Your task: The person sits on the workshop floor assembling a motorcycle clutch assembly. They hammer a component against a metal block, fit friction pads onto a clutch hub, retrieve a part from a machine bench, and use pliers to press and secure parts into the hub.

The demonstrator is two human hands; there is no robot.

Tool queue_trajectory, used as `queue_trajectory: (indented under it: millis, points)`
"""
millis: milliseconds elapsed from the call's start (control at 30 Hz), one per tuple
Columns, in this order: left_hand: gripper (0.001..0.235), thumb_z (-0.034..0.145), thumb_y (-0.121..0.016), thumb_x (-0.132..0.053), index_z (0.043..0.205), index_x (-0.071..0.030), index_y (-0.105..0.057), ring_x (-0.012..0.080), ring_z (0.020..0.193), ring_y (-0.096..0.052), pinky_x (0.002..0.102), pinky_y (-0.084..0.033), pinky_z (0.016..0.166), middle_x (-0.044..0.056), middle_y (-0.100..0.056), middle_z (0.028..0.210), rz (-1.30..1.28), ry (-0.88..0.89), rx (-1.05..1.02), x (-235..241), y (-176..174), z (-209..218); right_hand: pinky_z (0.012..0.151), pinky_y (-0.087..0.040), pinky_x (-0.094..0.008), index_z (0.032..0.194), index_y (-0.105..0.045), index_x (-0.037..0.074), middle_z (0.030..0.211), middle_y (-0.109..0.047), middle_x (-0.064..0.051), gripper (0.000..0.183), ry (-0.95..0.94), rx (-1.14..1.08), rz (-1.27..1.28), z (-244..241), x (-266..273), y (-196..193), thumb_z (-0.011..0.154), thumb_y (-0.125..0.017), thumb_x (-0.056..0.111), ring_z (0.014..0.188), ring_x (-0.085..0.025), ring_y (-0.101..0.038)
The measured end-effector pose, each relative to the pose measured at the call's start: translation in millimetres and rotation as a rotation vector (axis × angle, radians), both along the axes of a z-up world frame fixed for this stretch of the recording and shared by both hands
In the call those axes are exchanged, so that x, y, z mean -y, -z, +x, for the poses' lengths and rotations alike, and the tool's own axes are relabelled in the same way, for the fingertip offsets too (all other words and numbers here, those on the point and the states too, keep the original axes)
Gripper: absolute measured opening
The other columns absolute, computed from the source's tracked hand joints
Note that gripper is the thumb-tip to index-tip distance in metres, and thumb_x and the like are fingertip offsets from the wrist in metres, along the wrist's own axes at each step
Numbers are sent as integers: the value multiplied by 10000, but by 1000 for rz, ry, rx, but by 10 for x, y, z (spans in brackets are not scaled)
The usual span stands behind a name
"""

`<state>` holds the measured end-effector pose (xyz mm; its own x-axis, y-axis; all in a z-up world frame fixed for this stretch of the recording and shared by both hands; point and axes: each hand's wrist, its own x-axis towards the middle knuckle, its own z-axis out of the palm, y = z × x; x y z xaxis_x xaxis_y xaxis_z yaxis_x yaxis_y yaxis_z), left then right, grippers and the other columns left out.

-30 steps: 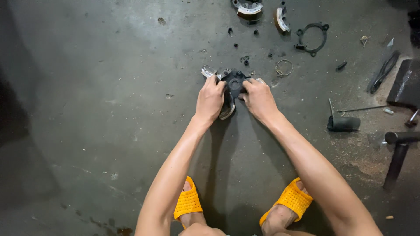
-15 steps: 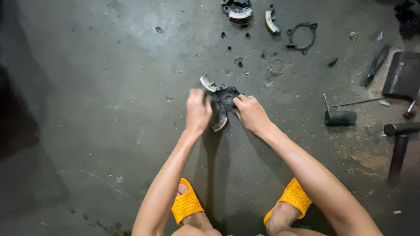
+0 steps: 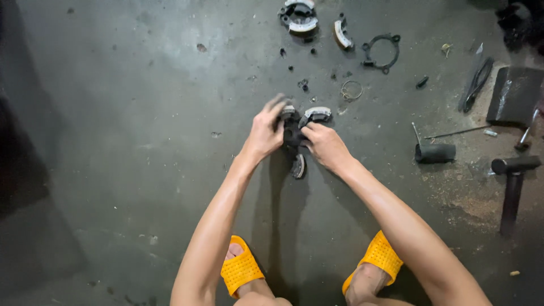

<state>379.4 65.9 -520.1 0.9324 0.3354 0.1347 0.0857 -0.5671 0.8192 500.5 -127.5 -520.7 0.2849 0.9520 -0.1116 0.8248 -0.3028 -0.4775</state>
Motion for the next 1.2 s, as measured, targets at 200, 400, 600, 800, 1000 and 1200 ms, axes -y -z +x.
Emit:
queue_trajectory:
  millis: [200, 400, 600, 800, 1000, 1200]
  points:
    - [1277, 594, -912, -468, 1588, 16, -271, 441, 1525, -277, 731, -191, 1193, 285, -351, 1609, 258, 185, -482, 26, -364, -330, 803, -584, -579, 1156, -626, -148, 1022, -710, -366, 693, 523, -354, -530, -488, 119, -531, 885, -731, 480, 1037, -495, -704]
    - [1581, 409, -955, -646, 1586, 75, -184, 436, 1555, -193, 770, -147, 1189, 307, -216, 1651, 275, 253, -621, 107, -408, -364, 651, -633, -436, 1312, -610, -78, 1017, -734, -305, 437, 966, -1405, -331, -712, 69, -515, 945, -682, 148, 801, -368, -768]
    - [1312, 533, -915, -507, 1532, 99, -316, 479, 1508, -285, 769, -254, 1147, 333, -324, 1558, 469, 133, -560, 323, -284, -330, 752, -483, -461, 1101, -677, 15, 930, -617, -226, 179, 538, -282, 156, 153, -18, -569, 935, -691, 78, 886, -370, -627]
    - [1249, 574, -910, -504, 1507, 110, -352, 423, 1478, -359, 736, -230, 1181, 265, -441, 1451, 536, 24, -391, 277, -66, -416, 857, -560, -551, 1188, -685, 41, 1050, -682, -233, 352, 369, -147, -104, 395, -59, -288, 891, -743, 221, 1031, -459, -677]
    - [1271, 540, -943, -531, 1490, 106, -390, 433, 1471, -358, 735, -214, 1199, 266, -459, 1433, 504, 50, -340, 221, -46, -447, 810, -555, -547, 899, -778, 21, 872, -759, -229, 329, 529, -319, -450, 144, -143, -634, 883, -728, 346, 971, -442, -722]
    - [1270, 470, -968, -548, 1414, 140, -468, 456, 1400, -438, 708, -225, 1221, 288, -522, 1326, 512, 51, -171, 159, 44, -419, 689, -564, -458, 776, -768, 54, 641, -728, -134, 305, 541, -368, -421, 220, -139, -425, 943, -668, 289, 752, -323, -757]
